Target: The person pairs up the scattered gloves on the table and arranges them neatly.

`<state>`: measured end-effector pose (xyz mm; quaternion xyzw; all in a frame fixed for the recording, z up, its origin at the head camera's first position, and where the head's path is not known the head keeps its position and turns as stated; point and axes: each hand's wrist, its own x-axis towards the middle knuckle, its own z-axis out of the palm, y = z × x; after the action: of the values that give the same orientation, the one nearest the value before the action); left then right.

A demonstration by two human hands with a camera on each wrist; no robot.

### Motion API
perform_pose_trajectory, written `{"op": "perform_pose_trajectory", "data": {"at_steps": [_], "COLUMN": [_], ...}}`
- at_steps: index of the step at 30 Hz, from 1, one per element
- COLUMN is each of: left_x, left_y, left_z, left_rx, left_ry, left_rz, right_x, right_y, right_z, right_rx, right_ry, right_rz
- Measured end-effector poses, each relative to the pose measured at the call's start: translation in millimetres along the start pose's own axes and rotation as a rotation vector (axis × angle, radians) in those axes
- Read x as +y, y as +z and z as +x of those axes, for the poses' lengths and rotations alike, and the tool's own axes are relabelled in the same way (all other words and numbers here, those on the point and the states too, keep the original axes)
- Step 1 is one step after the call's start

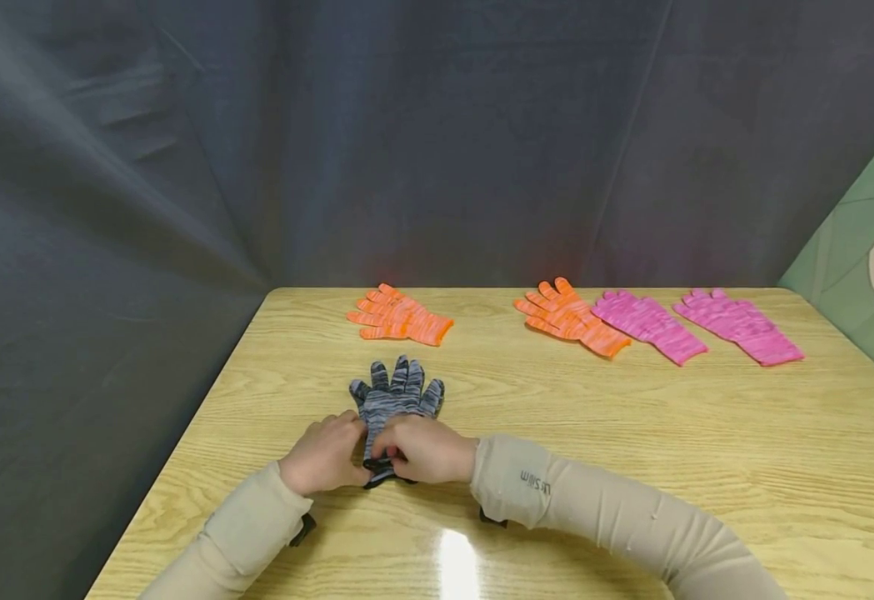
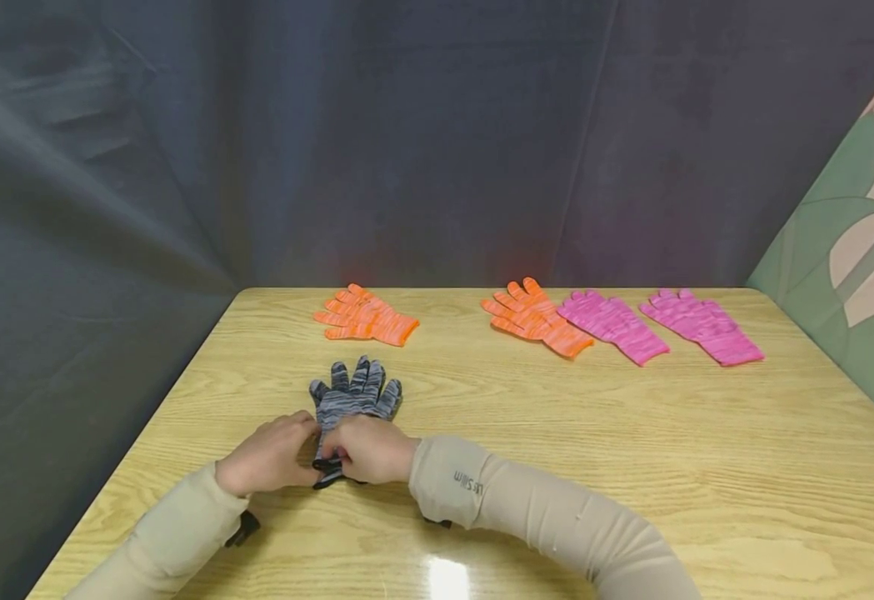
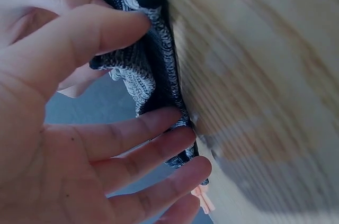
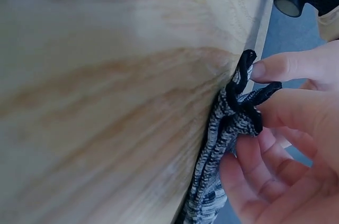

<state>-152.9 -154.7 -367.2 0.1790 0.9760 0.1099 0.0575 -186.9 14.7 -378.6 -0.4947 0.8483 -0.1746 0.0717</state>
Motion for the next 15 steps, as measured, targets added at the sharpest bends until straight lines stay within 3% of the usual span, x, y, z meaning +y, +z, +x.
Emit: {"op": "perform_pose_trajectory", "data": {"at_steps": [9, 15], "left_x": [0.2, -10.2], "left_y": [-2.8, -14.5], "left_z": [0.8, 1.8], "left_rx": [-0.049, -0.167], "left_ry": [-0.013, -0.006], "left_rz": [0.003, -0.173], "right_x": [3.2, 2.1], "right_y": [1.6, 1.5], "right_z": [-1.0, -2.7], "right_rx": [-0.009, -0.059], "right_ry": [-0.039, -0.014], "right_rz": [-0.005, -0.012]}}
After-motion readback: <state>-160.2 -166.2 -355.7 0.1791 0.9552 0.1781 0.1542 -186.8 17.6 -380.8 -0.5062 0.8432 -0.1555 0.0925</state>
